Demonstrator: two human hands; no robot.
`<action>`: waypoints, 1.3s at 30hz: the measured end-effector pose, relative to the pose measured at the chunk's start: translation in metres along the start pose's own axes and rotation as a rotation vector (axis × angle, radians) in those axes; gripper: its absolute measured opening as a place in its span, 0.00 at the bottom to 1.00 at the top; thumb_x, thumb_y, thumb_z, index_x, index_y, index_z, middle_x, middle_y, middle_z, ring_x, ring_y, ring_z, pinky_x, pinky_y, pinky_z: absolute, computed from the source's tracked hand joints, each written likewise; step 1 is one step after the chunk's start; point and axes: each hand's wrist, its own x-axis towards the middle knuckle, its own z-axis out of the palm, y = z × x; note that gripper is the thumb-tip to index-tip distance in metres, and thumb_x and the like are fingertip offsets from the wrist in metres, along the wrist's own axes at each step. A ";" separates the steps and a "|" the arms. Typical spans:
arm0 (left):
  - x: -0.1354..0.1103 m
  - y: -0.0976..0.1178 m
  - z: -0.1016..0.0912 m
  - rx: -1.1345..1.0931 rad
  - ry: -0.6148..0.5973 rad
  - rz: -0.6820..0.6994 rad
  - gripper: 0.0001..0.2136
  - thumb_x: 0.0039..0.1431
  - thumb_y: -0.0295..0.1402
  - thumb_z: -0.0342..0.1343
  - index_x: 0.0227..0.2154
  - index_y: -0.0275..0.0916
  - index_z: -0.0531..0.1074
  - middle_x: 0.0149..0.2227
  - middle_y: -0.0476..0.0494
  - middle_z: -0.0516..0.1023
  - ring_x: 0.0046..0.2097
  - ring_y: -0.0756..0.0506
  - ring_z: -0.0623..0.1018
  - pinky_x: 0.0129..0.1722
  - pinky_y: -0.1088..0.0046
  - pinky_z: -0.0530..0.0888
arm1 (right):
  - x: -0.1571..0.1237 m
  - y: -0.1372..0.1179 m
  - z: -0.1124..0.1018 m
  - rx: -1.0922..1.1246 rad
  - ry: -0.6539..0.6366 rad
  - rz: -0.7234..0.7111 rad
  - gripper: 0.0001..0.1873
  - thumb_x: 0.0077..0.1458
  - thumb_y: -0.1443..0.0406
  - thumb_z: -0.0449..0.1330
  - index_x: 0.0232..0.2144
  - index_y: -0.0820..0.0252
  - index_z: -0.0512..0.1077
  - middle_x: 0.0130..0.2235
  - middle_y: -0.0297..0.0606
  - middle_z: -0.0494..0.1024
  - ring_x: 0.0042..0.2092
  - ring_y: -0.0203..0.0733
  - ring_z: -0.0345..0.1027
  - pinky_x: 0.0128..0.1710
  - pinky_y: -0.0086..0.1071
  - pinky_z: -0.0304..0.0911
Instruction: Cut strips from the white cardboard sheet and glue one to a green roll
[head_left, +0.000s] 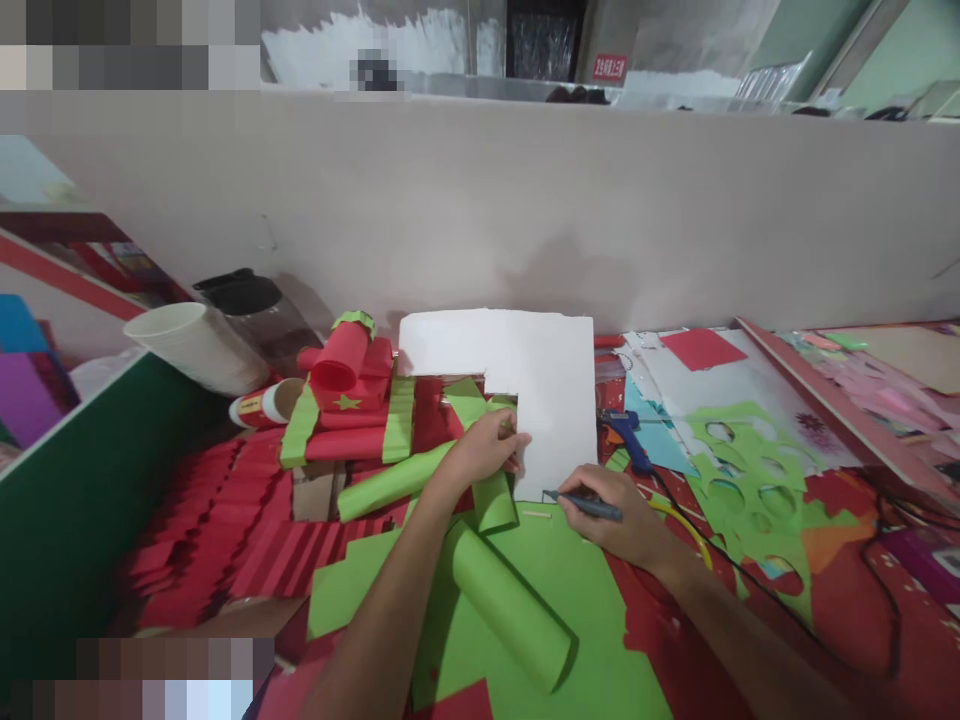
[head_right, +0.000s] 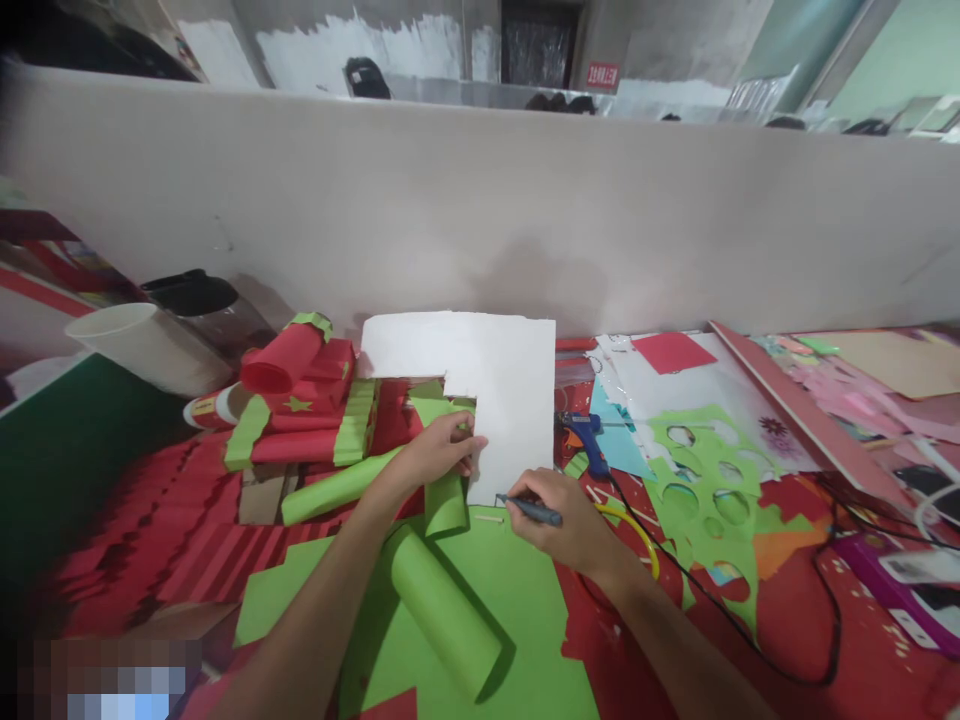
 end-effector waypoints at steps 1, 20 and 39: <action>0.000 0.000 0.000 0.001 0.001 0.000 0.09 0.60 0.33 0.56 0.29 0.39 0.61 0.22 0.53 0.71 0.23 0.49 0.77 0.24 0.74 0.76 | 0.000 0.000 0.000 -0.001 -0.011 -0.004 0.01 0.55 0.67 0.60 0.32 0.56 0.71 0.31 0.33 0.75 0.32 0.37 0.68 0.33 0.29 0.59; 0.001 -0.004 -0.002 -0.030 -0.021 0.002 0.12 0.59 0.38 0.59 0.30 0.39 0.61 0.22 0.54 0.70 0.24 0.48 0.79 0.23 0.75 0.75 | 0.001 0.000 0.001 0.042 0.038 0.003 0.01 0.55 0.67 0.60 0.32 0.57 0.72 0.31 0.32 0.76 0.31 0.36 0.68 0.32 0.28 0.59; -0.002 0.000 -0.002 -0.043 -0.031 -0.023 0.08 0.61 0.32 0.56 0.31 0.39 0.61 0.22 0.53 0.71 0.24 0.48 0.79 0.23 0.77 0.75 | 0.001 0.005 -0.002 0.025 0.144 -0.048 0.02 0.55 0.66 0.60 0.34 0.57 0.73 0.31 0.35 0.77 0.31 0.38 0.69 0.32 0.29 0.62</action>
